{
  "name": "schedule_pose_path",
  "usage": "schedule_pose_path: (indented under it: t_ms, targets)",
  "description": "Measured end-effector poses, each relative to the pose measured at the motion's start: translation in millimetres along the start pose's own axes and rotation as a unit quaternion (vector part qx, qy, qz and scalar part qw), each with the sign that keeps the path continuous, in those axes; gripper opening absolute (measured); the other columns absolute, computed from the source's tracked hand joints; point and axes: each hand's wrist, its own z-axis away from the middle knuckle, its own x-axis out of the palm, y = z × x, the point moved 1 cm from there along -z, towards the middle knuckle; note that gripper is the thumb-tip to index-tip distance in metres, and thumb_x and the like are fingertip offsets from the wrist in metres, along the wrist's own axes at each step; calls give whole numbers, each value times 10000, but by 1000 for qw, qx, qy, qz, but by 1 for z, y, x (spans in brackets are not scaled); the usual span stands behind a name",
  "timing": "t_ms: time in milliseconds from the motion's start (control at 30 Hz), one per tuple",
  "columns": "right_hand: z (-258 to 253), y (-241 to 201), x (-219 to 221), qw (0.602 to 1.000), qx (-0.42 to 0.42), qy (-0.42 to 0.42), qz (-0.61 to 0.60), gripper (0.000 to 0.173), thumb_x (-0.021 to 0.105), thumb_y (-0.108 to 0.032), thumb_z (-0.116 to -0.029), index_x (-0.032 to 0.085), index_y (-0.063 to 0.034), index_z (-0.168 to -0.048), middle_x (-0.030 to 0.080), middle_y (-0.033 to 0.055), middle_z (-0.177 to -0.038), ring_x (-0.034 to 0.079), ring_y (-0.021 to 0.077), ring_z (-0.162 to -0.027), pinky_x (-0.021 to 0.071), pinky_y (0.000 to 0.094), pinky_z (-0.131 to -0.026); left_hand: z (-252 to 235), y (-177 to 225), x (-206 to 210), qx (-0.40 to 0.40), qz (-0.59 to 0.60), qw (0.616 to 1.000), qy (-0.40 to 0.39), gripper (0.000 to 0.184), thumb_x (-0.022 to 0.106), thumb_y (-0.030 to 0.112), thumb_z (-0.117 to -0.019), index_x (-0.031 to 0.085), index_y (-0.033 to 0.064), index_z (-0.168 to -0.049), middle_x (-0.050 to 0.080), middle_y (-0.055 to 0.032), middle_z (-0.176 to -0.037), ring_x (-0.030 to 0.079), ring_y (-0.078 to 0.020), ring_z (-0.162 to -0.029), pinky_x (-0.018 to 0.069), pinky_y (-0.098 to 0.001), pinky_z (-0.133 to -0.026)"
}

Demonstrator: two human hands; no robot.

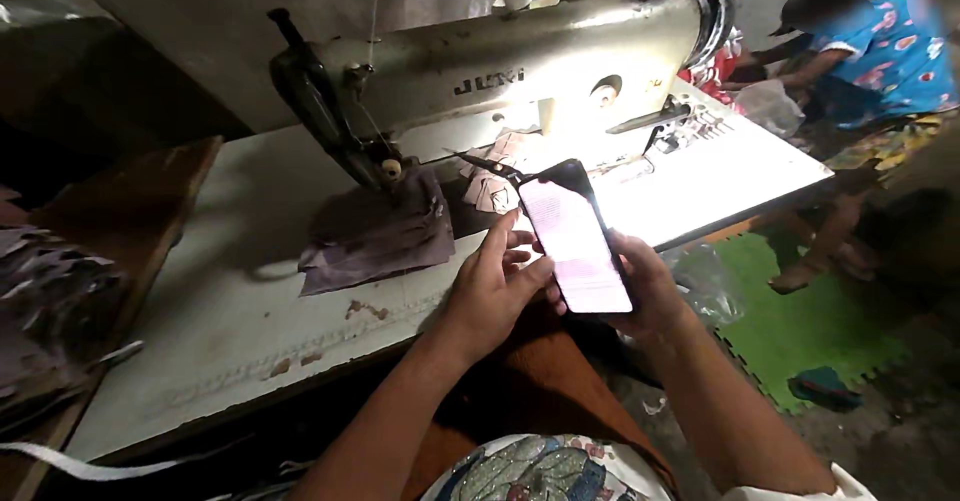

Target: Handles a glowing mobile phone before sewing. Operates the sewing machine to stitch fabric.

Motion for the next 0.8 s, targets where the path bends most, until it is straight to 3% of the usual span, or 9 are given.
schedule_pose_path:
  t_ms: [100,233,300,367,433,467,533,700,800]
  targets:
    - [-1,0,-2,1000,-6,-9,-18,609,643,-602,-917,651,-104,-1268,725,148,-1071,733,242,-910,626,395,-817,2,3,1,-20,14,1000,-11,660,635,254,-1015,336,68,-1573,659,-86,-1291,697,-131,-1086,596,-288,-936]
    - [-3,0,4,999,-16,-4,-44,552,645,-566,-932,671,-120,-1257,730,158,-1107,742,273,-955,631,444,-843,1,4,3,-40,47,998,-4,552,552,205,-1063,356,81,-1564,667,-87,-1220,725,-128,-911,633,-288,-813]
    - [-6,3,1,996,-2,-54,-73,611,587,-585,-959,631,-98,-1324,700,209,-1190,730,320,-992,620,463,-871,-2,3,2,-5,-3,999,47,541,529,248,-1068,372,124,-1571,611,-81,-1355,689,-122,-1063,602,-307,-896]
    - [-9,6,-1,992,6,-82,-93,674,556,-613,-959,608,-72,-1358,687,238,-1215,720,342,-1002,606,470,-883,-8,3,-2,81,-128,984,96,598,505,347,-1068,334,174,-1613,470,-67,-1565,553,-138,-1339,509,-361,-1074]
    - [-10,8,-1,991,5,-89,-100,691,540,-632,-953,602,-84,-1369,686,239,-1205,718,343,-984,606,468,-867,-15,6,-6,157,-276,939,130,598,459,423,-1068,373,172,-1604,355,-137,-1637,392,-265,-1481,378,-482,-1182]
    - [-10,8,-1,990,6,-93,-103,687,539,-637,-950,602,-97,-1371,684,236,-1210,717,343,-983,604,469,-865,-18,7,-7,176,-324,919,139,590,438,459,-1066,409,191,-1591,321,-182,-1646,343,-345,-1498,324,-557,-1187]
    - [-10,8,-1,989,4,-102,-107,691,532,-645,-947,601,-109,-1377,681,237,-1218,717,342,-979,603,466,-857,-23,6,-9,172,-358,908,133,563,405,499,-1070,435,261,-1580,263,-206,-1668,276,-402,-1523,267,-618,-1194]
    - [-9,11,-4,989,-2,-115,-97,846,484,-765,-912,572,-84,-1407,679,238,-1220,717,339,-968,608,463,-838,-24,6,-15,171,-350,914,110,517,362,489,-1085,439,331,-1572,200,-191,-1694,246,-389,-1542,263,-619,-1201]
    - [-8,11,-4,990,-3,-117,-81,922,458,-825,-882,574,-74,-1405,683,229,-1217,720,326,-961,611,456,-835,-24,6,-19,193,-343,912,115,473,398,423,-1086,492,330,-1540,218,-205,-1682,303,-389,-1504,305,-586,-1175]
